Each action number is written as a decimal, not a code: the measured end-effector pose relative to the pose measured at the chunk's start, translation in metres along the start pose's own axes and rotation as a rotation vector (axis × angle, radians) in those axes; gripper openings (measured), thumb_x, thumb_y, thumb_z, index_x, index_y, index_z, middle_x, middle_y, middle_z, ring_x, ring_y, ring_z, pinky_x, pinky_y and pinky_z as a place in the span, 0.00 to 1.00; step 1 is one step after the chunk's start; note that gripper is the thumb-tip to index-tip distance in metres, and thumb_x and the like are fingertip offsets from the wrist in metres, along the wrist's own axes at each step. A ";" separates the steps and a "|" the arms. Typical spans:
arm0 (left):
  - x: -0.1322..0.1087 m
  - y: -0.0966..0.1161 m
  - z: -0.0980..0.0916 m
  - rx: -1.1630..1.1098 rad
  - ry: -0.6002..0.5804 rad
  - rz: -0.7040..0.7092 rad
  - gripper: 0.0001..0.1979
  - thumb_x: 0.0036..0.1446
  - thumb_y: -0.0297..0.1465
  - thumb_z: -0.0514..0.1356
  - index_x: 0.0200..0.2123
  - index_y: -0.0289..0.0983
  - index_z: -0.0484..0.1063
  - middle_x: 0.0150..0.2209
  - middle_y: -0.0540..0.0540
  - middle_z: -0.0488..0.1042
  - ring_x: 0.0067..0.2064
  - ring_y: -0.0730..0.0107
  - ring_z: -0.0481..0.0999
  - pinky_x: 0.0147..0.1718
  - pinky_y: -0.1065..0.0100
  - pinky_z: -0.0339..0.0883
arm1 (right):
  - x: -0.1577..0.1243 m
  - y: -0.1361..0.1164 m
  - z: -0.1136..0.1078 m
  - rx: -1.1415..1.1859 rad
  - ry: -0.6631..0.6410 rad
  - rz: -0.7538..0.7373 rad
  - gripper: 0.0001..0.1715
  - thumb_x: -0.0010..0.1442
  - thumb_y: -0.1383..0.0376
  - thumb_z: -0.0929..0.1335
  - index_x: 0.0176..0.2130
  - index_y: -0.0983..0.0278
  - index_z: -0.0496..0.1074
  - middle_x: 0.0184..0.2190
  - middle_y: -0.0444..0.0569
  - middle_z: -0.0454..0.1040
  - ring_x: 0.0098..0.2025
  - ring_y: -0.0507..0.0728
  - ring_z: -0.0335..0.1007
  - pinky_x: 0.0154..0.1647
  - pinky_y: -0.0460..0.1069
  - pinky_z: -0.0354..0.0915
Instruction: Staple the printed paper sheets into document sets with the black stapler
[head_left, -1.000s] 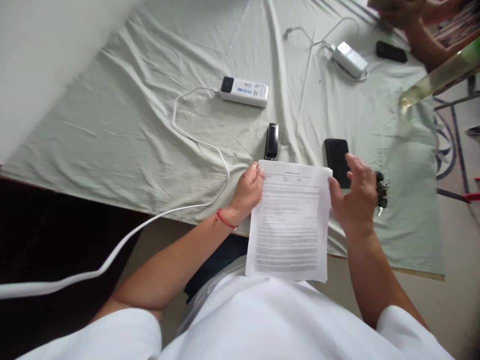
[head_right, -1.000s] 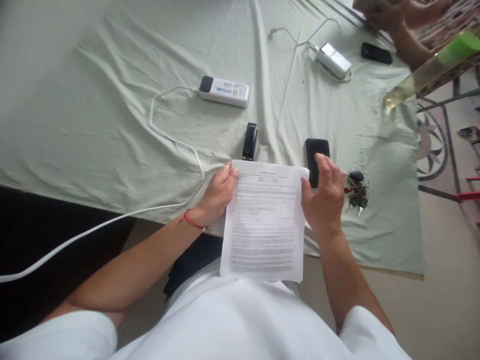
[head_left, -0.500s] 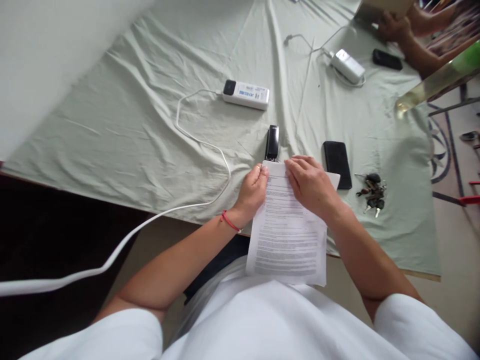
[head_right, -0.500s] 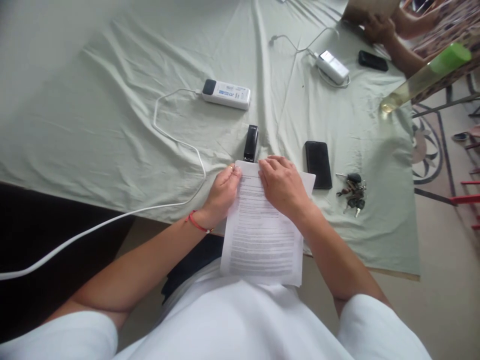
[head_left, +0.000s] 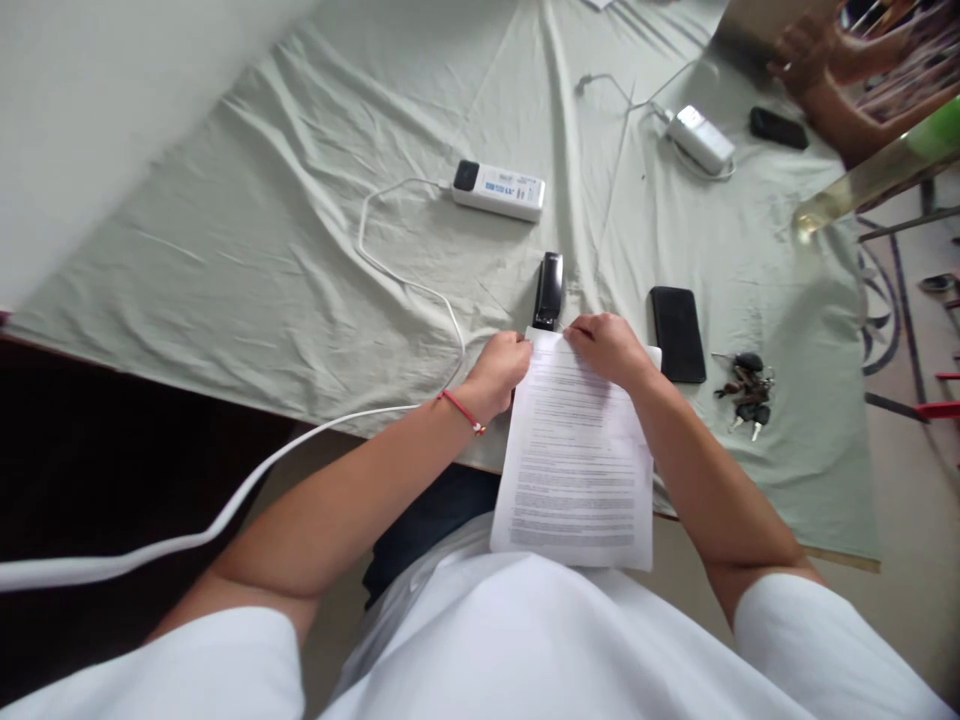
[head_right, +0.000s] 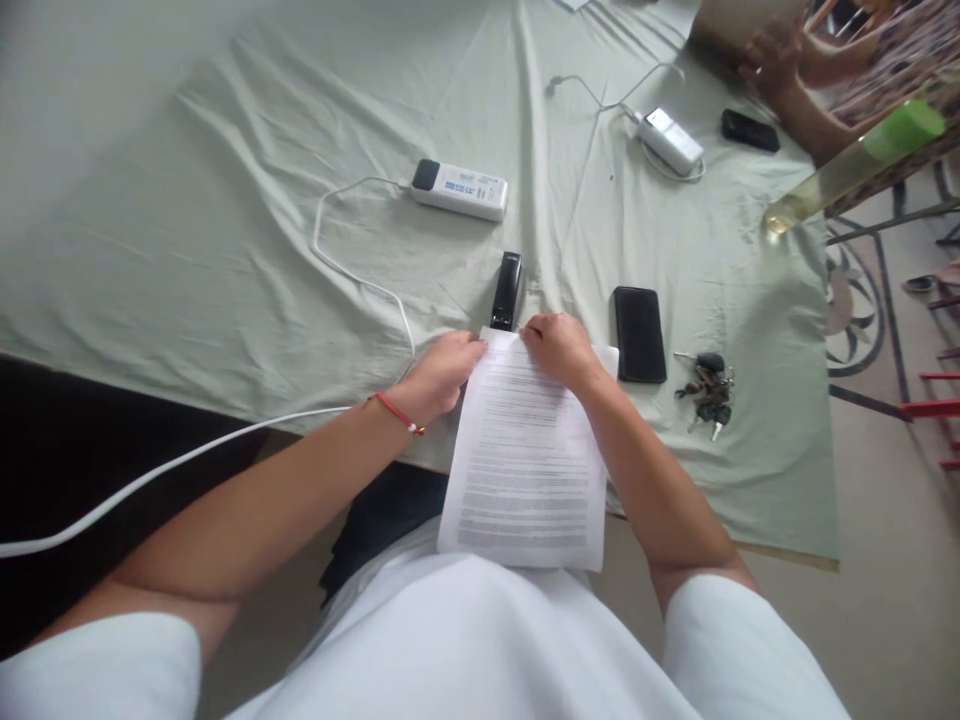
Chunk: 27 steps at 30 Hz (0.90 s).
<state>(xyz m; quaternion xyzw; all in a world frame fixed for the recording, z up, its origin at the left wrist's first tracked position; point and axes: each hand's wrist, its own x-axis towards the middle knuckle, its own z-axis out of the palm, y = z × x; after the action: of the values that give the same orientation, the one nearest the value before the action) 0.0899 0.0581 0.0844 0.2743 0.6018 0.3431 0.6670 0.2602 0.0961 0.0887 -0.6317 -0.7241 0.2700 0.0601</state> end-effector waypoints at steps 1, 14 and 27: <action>-0.001 0.005 0.001 0.070 0.024 -0.005 0.22 0.64 0.16 0.56 0.19 0.37 0.61 0.19 0.53 0.59 0.22 0.76 0.58 0.24 0.68 0.47 | 0.002 0.000 -0.001 0.002 0.002 0.000 0.16 0.69 0.64 0.66 0.35 0.64 0.81 0.31 0.52 0.79 0.34 0.56 0.70 0.40 0.52 0.61; 0.026 0.013 -0.003 0.266 0.111 0.074 0.24 0.64 0.20 0.58 0.17 0.39 0.58 0.19 0.54 0.55 0.23 0.75 0.54 0.25 0.65 0.46 | 0.025 0.006 0.001 -0.086 0.071 -0.042 0.17 0.68 0.64 0.65 0.36 0.63 0.83 0.35 0.54 0.82 0.38 0.61 0.75 0.45 0.55 0.68; 0.035 -0.010 -0.002 0.581 0.233 0.373 0.22 0.67 0.26 0.56 0.19 0.40 0.59 0.21 0.52 0.60 0.28 0.69 0.60 0.31 0.63 0.50 | -0.006 0.014 0.044 -0.131 0.564 -0.479 0.28 0.74 0.68 0.61 0.68 0.59 0.72 0.67 0.53 0.76 0.73 0.62 0.66 0.76 0.63 0.61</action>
<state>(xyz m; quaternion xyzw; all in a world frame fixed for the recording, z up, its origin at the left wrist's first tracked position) 0.0908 0.0792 0.0548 0.5167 0.6857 0.3024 0.4140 0.2552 0.0773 0.0467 -0.4966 -0.8221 0.0170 0.2779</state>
